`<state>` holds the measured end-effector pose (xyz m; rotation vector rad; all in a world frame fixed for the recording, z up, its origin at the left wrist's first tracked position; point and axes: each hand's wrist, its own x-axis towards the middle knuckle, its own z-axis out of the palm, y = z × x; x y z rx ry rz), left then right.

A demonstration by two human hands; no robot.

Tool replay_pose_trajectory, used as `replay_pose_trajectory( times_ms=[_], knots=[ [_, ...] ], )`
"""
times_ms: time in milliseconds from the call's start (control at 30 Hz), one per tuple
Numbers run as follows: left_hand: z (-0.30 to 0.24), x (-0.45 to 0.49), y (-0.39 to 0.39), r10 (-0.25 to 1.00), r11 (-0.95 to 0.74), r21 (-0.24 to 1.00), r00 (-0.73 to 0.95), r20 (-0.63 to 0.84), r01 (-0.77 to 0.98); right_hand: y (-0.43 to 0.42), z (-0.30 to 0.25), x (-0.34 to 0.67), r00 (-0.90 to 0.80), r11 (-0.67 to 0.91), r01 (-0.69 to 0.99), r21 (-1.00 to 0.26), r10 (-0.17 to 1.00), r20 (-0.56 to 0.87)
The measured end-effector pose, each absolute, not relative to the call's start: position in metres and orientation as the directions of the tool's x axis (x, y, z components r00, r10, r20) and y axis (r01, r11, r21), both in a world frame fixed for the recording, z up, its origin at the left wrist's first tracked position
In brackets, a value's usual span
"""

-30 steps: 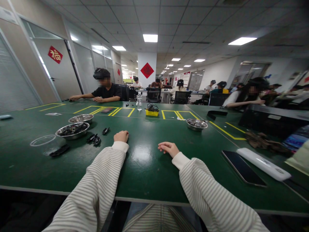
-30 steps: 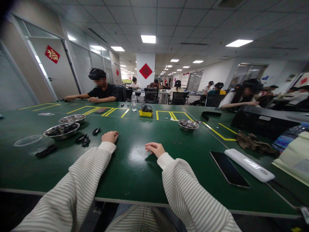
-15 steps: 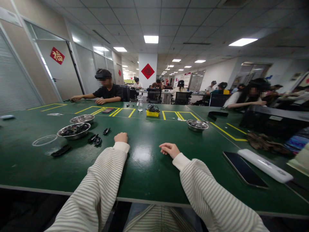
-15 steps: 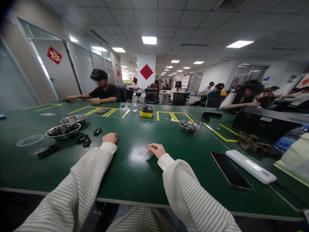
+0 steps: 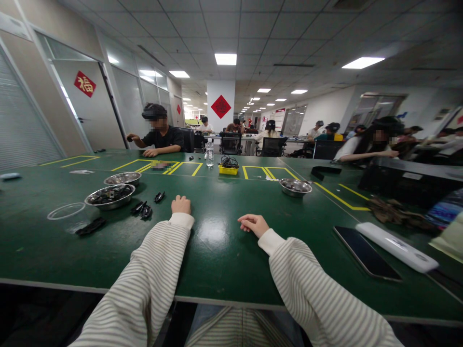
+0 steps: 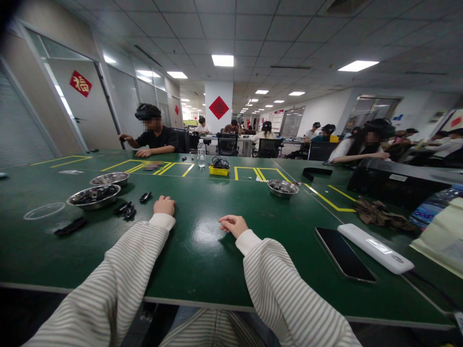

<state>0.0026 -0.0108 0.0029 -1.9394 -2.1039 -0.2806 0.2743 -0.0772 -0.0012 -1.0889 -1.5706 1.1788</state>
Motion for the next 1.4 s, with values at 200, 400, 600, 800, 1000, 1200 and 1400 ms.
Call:
replay_pose_trajectory(
  times_ms=[200,400,600,800,1000,1200,1400],
  knots=[
    [0.002,0.002,-0.01,0.944,0.043,-0.021,-0.034,0.328,0.999,-0.077,-0.003,0.275,-0.247,0.187,0.155,-0.97,0.958,0.146],
    [-0.003,0.006,-0.008,0.922,-0.052,-0.003,0.049,0.384,0.999,-0.076,-0.004,0.275,-0.241,0.186,0.177,-0.966,0.96,0.141],
    [-0.006,0.026,-0.009,0.886,-0.236,0.077,0.182,0.427,0.969,-0.076,-0.005,0.275,-0.239,0.199,0.193,-0.961,0.959,0.15],
    [-0.009,0.064,-0.026,0.833,-0.458,0.243,0.317,0.454,0.855,-0.078,-0.004,0.274,-0.232,0.199,0.204,-0.959,0.961,0.15],
    [-0.009,0.104,-0.055,0.761,-0.635,0.393,0.451,0.467,0.665,-0.077,-0.004,0.274,-0.211,0.222,0.217,-0.951,0.961,0.176],
    [-0.005,0.121,-0.072,0.74,-0.672,0.473,0.526,0.418,0.57,-0.075,-0.006,0.274,-0.166,0.244,0.249,-0.937,0.964,0.207],
    [-0.006,0.12,-0.071,0.77,-0.638,0.482,0.493,0.404,0.601,-0.073,-0.011,0.276,-0.189,0.333,0.494,-0.803,0.943,0.275]
  ],
)
